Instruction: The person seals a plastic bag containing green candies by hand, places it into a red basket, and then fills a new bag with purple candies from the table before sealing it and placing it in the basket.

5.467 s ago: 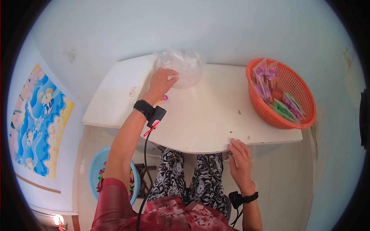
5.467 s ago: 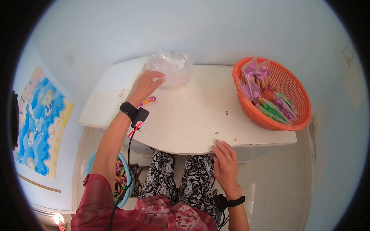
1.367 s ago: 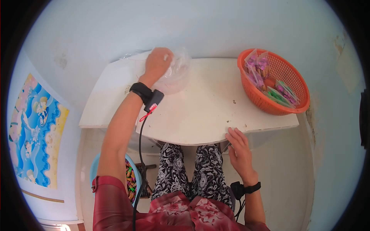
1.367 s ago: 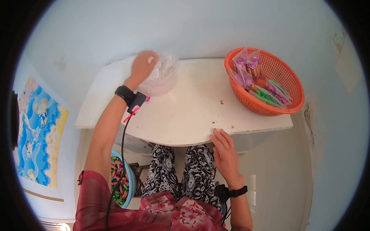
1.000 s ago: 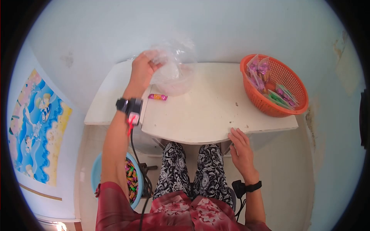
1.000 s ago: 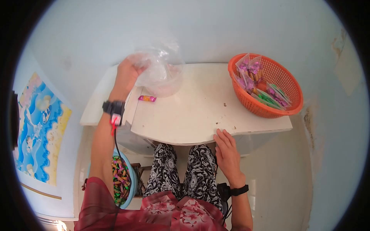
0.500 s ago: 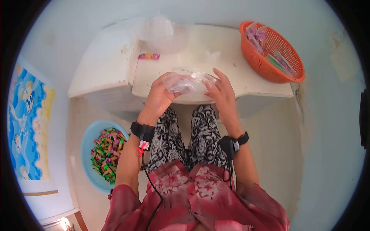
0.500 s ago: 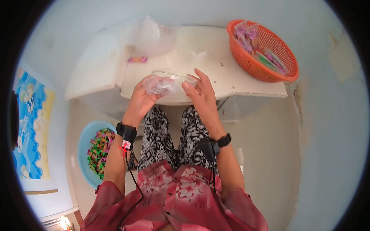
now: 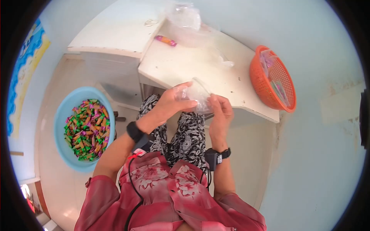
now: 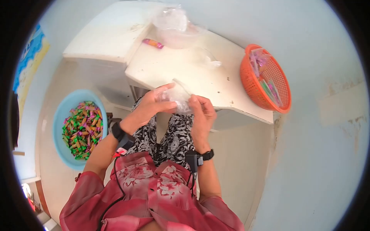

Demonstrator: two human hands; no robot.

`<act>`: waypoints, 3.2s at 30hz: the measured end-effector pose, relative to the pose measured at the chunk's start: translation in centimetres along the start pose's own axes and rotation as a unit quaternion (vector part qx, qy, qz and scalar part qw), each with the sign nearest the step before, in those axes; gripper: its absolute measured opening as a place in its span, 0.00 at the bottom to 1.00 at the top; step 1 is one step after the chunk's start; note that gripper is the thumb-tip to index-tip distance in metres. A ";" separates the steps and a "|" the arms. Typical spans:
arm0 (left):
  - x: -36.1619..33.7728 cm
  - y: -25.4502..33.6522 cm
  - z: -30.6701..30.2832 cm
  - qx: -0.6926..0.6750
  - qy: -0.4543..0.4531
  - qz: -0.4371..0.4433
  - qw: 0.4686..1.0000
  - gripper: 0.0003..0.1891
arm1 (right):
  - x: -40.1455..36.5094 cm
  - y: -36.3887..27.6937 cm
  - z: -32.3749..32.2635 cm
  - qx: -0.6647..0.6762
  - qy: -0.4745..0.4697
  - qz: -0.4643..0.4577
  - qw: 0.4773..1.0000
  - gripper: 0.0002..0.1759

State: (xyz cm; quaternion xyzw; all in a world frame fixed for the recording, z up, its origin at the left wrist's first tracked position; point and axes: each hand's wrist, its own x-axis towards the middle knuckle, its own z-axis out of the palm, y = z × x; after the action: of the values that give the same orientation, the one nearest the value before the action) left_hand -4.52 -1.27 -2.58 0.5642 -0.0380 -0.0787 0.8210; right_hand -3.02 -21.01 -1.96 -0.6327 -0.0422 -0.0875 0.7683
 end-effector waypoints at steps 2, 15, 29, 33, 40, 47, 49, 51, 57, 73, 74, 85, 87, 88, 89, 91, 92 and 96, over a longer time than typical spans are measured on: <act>0.1 1.0 -0.9 -0.005 0.007 -0.011 1.000 0.38 | 0.2 0.1 -0.5 -0.003 -0.001 0.001 1.000 0.09; 0.3 4.2 -3.6 0.122 -0.023 0.067 0.990 0.23 | 1.3 -1.4 -3.9 -0.005 -0.138 0.151 0.979 0.12; 0.1 3.6 -2.8 0.290 0.221 0.260 0.894 0.19 | 1.8 -3.0 -3.4 -0.235 -0.061 -0.108 0.964 0.04; -1.9 4.9 0.2 0.372 0.049 0.171 0.911 0.16 | 0.5 -4.5 -0.7 -0.328 -0.070 -0.179 0.925 0.04; -0.8 3.0 2.0 0.229 0.011 0.089 0.969 0.15 | -0.5 -2.8 1.5 -0.428 -0.079 -0.362 0.824 0.18; -1.0 1.7 0.4 0.051 -0.007 0.041 0.998 0.17 | -1.3 -2.1 2.2 -0.452 -0.086 -0.390 0.798 0.19; -0.6 1.7 -0.3 0.061 -0.006 0.054 0.997 0.17 | -1.3 -2.5 2.4 -0.405 -0.104 -0.371 0.829 0.19; -0.4 2.1 -0.9 0.094 -0.005 0.076 0.993 0.18 | -1.1 -2.3 2.3 -0.352 -0.113 -0.354 0.859 0.20; -1.3 3.1 -1.3 0.182 0.007 0.008 0.983 0.17 | -1.4 -2.4 1.3 -0.265 -0.135 -0.164 0.940 0.18; -1.8 3.2 -0.4 0.130 -0.077 0.004 0.989 0.07 | -0.5 -1.7 -1.1 -0.022 -0.235 0.085 0.968 0.06; -1.8 3.2 -0.3 0.126 -0.081 0.007 0.989 0.08 | -0.4 -1.4 -1.2 -0.040 -0.220 0.068 0.972 0.07; -1.7 2.8 -0.5 0.340 0.097 0.162 0.921 0.13 | -0.1 -3.3 0.4 -0.303 -0.013 -0.275 0.912 0.09; -2.0 3.7 -0.2 0.409 0.155 0.303 0.846 0.12 | 0.4 -3.2 0.6 -0.305 -0.010 -0.321 0.896 0.12; -1.9 4.3 0.1 0.419 0.124 0.391 0.810 0.11 | 0.7 -3.4 0.6 -0.314 -0.001 -0.346 0.884 0.12; -1.8 4.9 0.6 0.422 0.092 0.475 0.767 0.11 | 1.0 -3.5 0.6 -0.323 0.007 -0.371 0.871 0.13; -2.0 5.6 1.7 0.458 0.035 0.554 0.694 0.14 | 1.4 -4.3 0.9 -0.338 0.006 -0.403 0.850 0.15; -2.2 6.0 2.5 0.494 0.010 0.554 0.670 0.18 | 1.6 -4.9 1.2 -0.344 0.003 -0.421 0.839 0.16; -1.6 5.8 2.7 0.621 0.060 0.457 0.635 0.24 | 2.1 -6.7 1.7 -0.356 -0.018 -0.509 0.783 0.20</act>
State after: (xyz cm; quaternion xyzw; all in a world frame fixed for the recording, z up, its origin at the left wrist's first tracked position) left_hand -6.03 -1.48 3.82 0.8549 -0.2816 0.3823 0.2091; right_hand -2.13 -20.73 5.25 -0.7495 -0.3375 -0.4632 0.3313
